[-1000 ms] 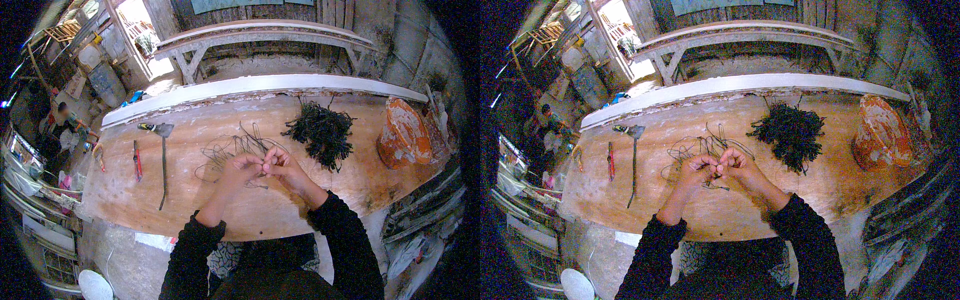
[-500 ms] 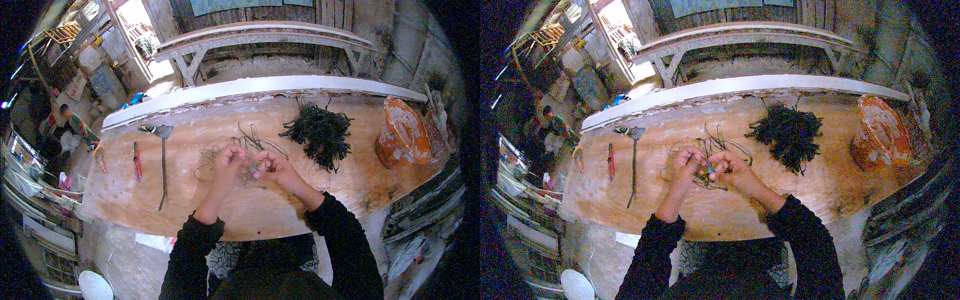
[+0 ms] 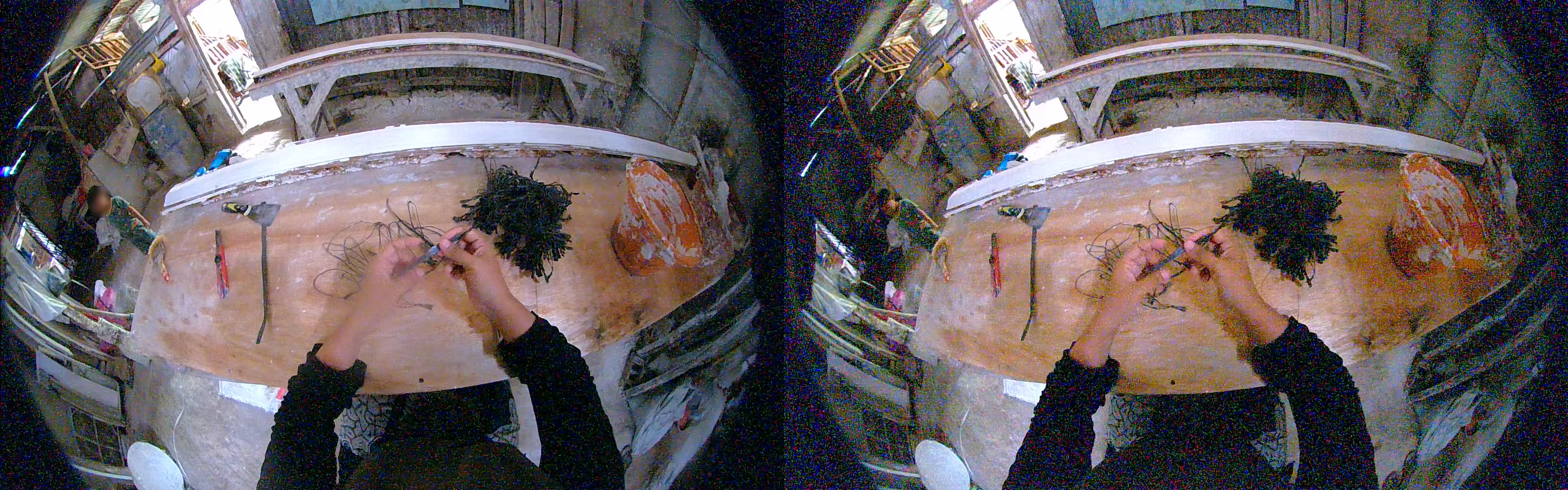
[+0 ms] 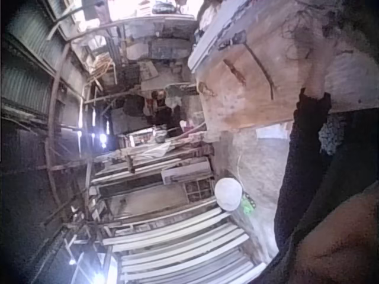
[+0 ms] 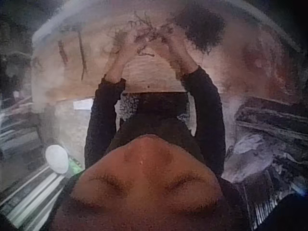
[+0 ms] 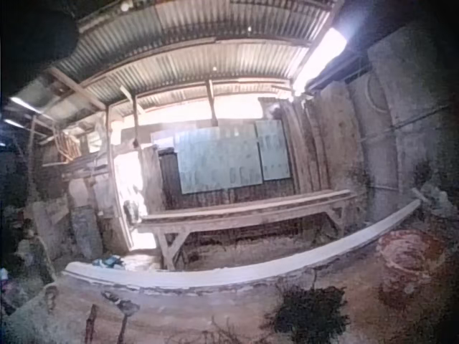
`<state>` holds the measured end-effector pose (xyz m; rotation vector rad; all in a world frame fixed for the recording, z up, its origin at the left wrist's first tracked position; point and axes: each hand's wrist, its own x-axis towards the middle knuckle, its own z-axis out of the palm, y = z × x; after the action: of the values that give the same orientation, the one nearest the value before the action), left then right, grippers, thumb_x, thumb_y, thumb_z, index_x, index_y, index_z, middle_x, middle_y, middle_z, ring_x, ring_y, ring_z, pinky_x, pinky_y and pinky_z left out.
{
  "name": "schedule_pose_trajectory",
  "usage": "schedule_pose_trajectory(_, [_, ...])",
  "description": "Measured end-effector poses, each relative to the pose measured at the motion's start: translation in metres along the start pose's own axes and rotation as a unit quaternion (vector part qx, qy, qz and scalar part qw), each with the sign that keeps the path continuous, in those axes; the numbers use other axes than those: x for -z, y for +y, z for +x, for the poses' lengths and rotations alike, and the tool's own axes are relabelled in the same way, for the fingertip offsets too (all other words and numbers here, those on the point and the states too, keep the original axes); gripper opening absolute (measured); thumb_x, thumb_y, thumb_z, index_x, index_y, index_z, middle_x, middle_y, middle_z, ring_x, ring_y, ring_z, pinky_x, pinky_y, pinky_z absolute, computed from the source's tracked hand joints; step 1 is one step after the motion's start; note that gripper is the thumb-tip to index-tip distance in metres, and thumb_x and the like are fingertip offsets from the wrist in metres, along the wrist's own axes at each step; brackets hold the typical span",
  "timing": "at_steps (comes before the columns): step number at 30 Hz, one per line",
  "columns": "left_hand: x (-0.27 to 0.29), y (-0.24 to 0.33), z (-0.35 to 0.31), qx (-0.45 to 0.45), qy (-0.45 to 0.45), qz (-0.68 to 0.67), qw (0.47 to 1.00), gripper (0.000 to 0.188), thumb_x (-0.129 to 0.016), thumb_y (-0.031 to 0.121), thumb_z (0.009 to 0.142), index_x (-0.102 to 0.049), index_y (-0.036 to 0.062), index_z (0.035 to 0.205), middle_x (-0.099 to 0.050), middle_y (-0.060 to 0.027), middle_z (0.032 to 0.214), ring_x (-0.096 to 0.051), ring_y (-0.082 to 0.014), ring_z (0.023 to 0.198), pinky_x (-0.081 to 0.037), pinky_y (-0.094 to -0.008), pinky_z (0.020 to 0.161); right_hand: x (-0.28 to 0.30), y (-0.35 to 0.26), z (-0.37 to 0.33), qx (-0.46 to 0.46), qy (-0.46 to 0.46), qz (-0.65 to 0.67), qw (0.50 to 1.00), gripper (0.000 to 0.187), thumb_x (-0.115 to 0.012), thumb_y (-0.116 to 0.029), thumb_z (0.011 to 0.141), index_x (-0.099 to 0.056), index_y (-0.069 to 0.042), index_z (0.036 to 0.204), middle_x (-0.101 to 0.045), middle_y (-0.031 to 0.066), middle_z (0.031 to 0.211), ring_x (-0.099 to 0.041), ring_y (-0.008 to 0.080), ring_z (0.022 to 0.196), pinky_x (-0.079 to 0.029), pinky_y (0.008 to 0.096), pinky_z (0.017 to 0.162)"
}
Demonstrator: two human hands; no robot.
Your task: The person separates tangled black cords on a wooden workbench by hand. They pick up individual strands, untangle them, and place them into a growing pile on the right side of the table.
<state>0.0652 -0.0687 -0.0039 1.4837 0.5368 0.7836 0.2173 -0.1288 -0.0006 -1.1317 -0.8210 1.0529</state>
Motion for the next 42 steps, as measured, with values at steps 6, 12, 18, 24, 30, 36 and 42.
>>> schedule_pose_trajectory(6, [0.018,-0.012,0.009,0.054,0.136,-0.099,0.984,0.019,-0.053,0.003,0.072,-0.047,0.0050,0.091,-0.051,-0.0044,0.084,-0.052,-0.0133,0.075,-0.047,-0.0261,0.063,0.006,-0.006,0.007,0.057,-0.008,0.067,0.996,0.012,-0.055,-0.016,0.076,-0.051,-0.007,0.082,-0.052,-0.0008,0.070,-0.050,0.0073,0.068,-0.038,0.0209,0.062])
schedule_pose_trajectory(12, [0.030,-0.010,0.012,0.065,0.185,-0.133,0.971,0.014,-0.053,0.005,0.073,-0.046,0.0029,0.084,-0.052,-0.0061,0.078,-0.053,-0.0134,0.069,-0.049,-0.0263,0.055,0.004,-0.014,0.003,0.048,-0.099,0.198,0.974,0.021,-0.056,-0.014,0.076,-0.054,-0.002,0.093,-0.058,0.0047,0.080,-0.054,0.0120,0.077,-0.041,0.0238,0.070])
schedule_pose_trajectory(18, [0.030,-0.014,0.014,0.061,0.189,-0.107,0.974,0.020,-0.057,0.004,0.071,-0.046,0.0040,0.088,-0.053,-0.0058,0.076,-0.053,-0.0123,0.063,-0.047,-0.0241,0.050,0.010,-0.008,0.000,0.053,-0.151,0.081,0.984,0.015,-0.057,-0.005,0.072,-0.055,0.000,0.087,-0.057,0.0060,0.080,-0.054,0.0128,0.074,-0.042,0.0249,0.069])
schedule_pose_trajectory(24, [0.024,-0.007,0.009,0.056,0.045,-0.089,0.993,0.042,-0.064,0.006,0.066,-0.041,0.0096,0.101,-0.054,-0.0023,0.073,-0.052,-0.0112,0.059,-0.042,-0.0214,0.043,0.011,-0.002,0.008,0.217,-0.046,-0.236,0.946,0.009,-0.058,0.000,0.068,-0.055,-0.003,0.077,-0.053,0.0032,0.066,-0.050,0.0103,0.061,-0.040,0.0230,0.056])
schedule_pose_trajectory(30, [0.014,0.018,-0.008,0.076,-0.168,-0.092,0.979,0.041,-0.067,0.006,0.063,-0.043,0.0088,0.097,-0.054,-0.0022,0.069,-0.051,-0.0098,0.053,-0.041,-0.0208,0.043,0.018,0.010,0.020,0.184,0.093,-0.333,0.920,0.018,-0.054,0.007,0.066,-0.055,-0.004,0.080,-0.047,0.0020,0.066,-0.044,0.0082,0.060,-0.036,0.0203,0.055])
schedule_pose_trajectory(36, [0.027,-0.005,0.002,-0.030,0.058,0.051,0.997,0.015,-0.060,0.001,0.067,-0.051,0.0055,0.077,-0.054,-0.0013,0.068,-0.050,-0.0080,0.056,-0.041,-0.0202,0.048,0.023,0.015,0.026,0.249,0.085,-0.305,0.915,0.014,-0.058,0.003,0.065,-0.059,-0.006,0.076,-0.047,0.0021,0.072,-0.045,0.0106,0.068,-0.034,0.0194,0.060])
schedule_pose_trajectory(42, [0.048,-0.013,0.013,-0.053,0.246,0.174,0.952,0.009,-0.058,0.002,0.070,-0.051,0.0050,0.075,-0.053,-0.0016,0.068,-0.051,-0.0089,0.058,-0.042,-0.0204,0.047,0.013,0.006,0.013,0.134,-0.088,-0.112,0.981,0.008,-0.063,-0.011,0.066,-0.059,-0.006,0.071,-0.048,0.0044,0.084,-0.045,0.0122,0.076,-0.033,0.0210,0.065])
